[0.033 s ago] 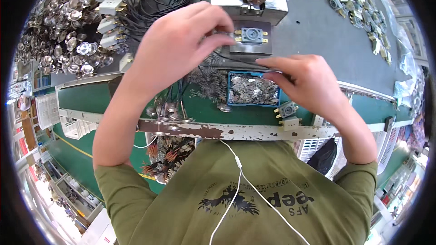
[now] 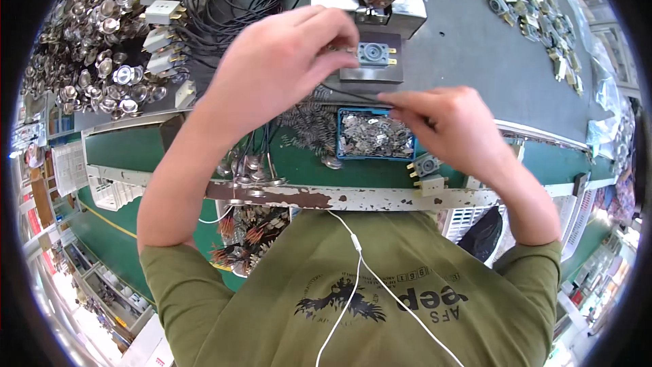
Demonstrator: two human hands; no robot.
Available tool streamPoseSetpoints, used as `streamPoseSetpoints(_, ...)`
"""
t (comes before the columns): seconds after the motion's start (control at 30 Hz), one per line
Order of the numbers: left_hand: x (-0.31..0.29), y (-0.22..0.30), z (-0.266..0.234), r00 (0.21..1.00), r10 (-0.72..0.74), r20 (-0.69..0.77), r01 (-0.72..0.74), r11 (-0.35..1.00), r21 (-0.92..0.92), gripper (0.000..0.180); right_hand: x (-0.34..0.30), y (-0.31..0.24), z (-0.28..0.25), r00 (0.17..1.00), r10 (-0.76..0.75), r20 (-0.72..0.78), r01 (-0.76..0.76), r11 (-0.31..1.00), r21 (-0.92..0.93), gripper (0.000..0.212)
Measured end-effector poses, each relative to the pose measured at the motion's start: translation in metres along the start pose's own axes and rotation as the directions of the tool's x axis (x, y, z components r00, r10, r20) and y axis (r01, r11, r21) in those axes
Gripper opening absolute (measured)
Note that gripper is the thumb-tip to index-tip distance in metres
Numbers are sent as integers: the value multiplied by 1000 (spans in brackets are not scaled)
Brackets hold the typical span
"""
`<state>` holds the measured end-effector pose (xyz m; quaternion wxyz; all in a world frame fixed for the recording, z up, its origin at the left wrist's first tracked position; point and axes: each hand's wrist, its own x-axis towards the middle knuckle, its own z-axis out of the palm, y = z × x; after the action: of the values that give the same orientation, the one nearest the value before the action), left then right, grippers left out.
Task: Assembling small electronic components using an electric screwdriver at a factory workstation.
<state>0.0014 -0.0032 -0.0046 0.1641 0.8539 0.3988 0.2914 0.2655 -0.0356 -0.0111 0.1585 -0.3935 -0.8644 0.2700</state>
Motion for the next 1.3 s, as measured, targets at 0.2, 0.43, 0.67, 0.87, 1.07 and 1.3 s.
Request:
streamPoseSetpoints(0.2,24,-16,41,985,152,84,-163,976,143,12,-15,11,30,986,124,-115,-96,969,226,39)
streamPoseSetpoints(0.43,22,-13,43,979,172,114,-190,966,175,13,-33,10,27,964,214,-158,-115,871,478,55)
streamPoseSetpoints(0.67,22,-5,41,982,128,142,-159,959,235,16,-39,12,23,960,220,-174,-110,867,486,52)
streamPoseSetpoints(0.87,0,13,21,961,183,206,-186,983,-2,22,-30,5,10,938,268,-219,-165,903,398,43)
streamPoseSetpoints(1.07,-2,7,8,937,132,323,-97,988,-123,17,-17,19,3,960,280,27,-256,829,497,30)
streamPoseSetpoints(1.3,-8,3,-8,941,90,326,-33,984,-177,17,-4,25,16,948,213,236,-308,431,848,38)
